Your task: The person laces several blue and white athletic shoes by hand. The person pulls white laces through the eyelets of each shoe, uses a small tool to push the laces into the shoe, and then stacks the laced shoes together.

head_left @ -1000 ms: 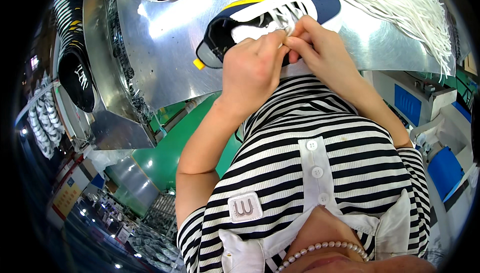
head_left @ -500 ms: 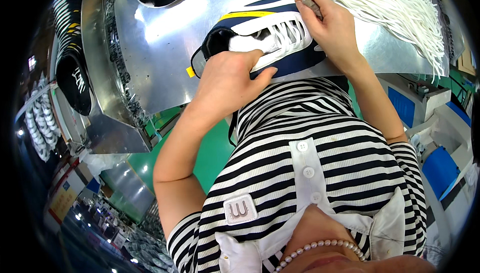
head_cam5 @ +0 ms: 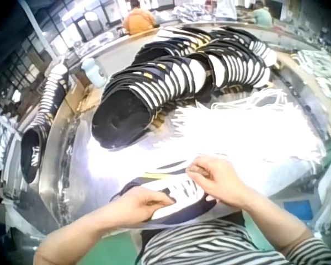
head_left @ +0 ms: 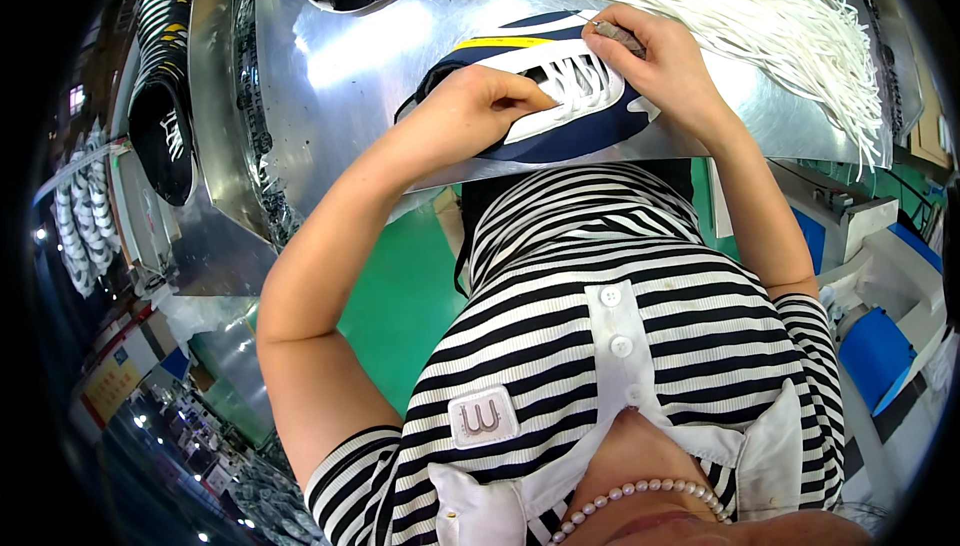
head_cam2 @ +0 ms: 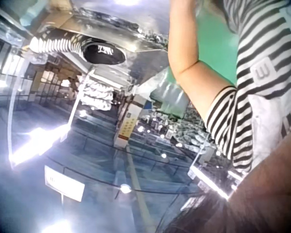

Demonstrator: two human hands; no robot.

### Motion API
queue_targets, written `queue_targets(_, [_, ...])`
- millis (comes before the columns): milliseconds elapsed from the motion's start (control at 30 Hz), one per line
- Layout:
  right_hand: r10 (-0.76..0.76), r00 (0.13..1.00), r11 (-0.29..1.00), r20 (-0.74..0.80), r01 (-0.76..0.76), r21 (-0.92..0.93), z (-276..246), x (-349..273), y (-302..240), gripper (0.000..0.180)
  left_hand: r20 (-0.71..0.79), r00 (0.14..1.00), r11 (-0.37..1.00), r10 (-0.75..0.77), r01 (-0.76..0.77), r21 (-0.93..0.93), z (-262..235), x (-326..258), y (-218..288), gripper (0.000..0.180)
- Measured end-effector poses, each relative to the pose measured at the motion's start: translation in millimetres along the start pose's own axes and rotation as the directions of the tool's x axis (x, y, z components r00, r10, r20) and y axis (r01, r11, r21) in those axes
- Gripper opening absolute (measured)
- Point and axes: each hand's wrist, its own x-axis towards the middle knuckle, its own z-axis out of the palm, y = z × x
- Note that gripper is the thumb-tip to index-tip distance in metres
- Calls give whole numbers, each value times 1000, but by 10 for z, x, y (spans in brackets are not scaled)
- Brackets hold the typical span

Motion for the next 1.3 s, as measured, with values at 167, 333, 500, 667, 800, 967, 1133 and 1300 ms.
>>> queue_targets(167, [-27, 1000, 997, 1, 27, -70, -14, -26, -27, 25, 22, 991, 737, 131, -112, 666, 13, -51, -31, 17])
queue_targets(333, [19, 998, 998, 55, -16, -59, -36, -4, -59, 18, -177, 940, 836, 292, -161, 525, 26, -157, -64, 20])
queue_targets(500, [-47, 999, 995, 19, 49, -90, -13, 38, -19, 13, -287, 894, 820, 345, -137, 556, 94, -97, -64, 23])
queue_targets(667, [-97, 992, 995, -84, 94, -38, 29, -35, -12, 7, -349, 854, 812, 385, -134, 567, 92, -71, -107, 23])
queue_targets(800, [-52, 995, 998, -83, 55, 39, 21, -94, 1, 6, -328, 832, 805, 448, -217, 552, 16, -26, -243, 21])
queue_targets(967, [9, 976, 949, -216, 59, 309, 56, -119, 90, 9, -418, 457, 581, 785, -310, 753, 80, -216, -378, 20])
queue_targets(1133, [31, 945, 950, -324, 73, 304, 150, -126, 125, 13, -831, 455, 922, 320, -352, 162, 940, -677, -412, 41])
queue_targets(1300, [45, 968, 940, -247, 42, 337, 119, -102, -44, 13, -435, 828, 84, -354, -435, -896, 1070, -567, -533, 48])
